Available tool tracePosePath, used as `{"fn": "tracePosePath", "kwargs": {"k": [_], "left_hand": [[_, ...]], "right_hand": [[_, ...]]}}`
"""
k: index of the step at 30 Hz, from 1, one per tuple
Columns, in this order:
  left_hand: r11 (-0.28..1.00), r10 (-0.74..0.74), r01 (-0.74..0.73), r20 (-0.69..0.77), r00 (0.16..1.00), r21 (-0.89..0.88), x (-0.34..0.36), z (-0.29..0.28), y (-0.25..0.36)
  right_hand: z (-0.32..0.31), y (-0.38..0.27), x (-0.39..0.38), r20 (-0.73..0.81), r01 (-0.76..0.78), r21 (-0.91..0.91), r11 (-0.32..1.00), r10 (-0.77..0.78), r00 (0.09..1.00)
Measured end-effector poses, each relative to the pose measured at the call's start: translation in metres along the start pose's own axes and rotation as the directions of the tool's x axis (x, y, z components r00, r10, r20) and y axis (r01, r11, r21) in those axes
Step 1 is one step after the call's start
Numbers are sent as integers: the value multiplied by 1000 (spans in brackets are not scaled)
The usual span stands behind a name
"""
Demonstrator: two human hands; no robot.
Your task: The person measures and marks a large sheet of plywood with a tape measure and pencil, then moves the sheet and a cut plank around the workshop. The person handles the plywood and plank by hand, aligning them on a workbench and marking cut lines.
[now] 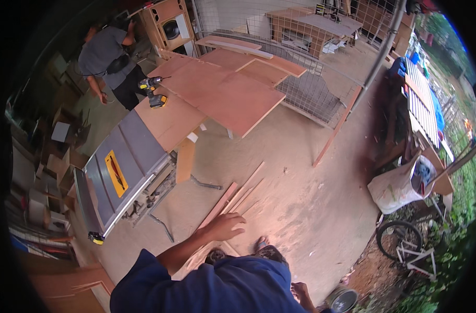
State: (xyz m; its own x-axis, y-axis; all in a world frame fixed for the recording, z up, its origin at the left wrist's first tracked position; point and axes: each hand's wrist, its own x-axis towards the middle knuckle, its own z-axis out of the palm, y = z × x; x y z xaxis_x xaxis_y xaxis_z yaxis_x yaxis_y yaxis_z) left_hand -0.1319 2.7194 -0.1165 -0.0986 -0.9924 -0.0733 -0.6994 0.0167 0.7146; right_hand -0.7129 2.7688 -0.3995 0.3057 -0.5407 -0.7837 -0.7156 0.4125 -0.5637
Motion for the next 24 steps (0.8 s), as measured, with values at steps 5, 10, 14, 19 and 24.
{"fn": "tracePosePath", "kwargs": {"k": [5,10,14,19,24], "left_hand": [[944,-159,77,-240,958,-320,110,-21,53],[897,-369,170,-479,796,-408,181,-64,4],[827,-558,259,-677,480,-499,238,-96,-59],[816,-576,232,-782,240,-530,366,-160,-96],[868,-489,229,-680,547,-440,502,-259,-86]], "right_hand": [[-96,-143,100,-239,-46,-136,990,12,971],[-177,-364,202,-275,296,-138,945,-324,905],[-235,-552,266,-153,576,-274,770,-626,765],[-286,-744,320,-227,721,-265,640,-768,599],[-345,-895,370,-264,696,-269,666,-746,611]]}}
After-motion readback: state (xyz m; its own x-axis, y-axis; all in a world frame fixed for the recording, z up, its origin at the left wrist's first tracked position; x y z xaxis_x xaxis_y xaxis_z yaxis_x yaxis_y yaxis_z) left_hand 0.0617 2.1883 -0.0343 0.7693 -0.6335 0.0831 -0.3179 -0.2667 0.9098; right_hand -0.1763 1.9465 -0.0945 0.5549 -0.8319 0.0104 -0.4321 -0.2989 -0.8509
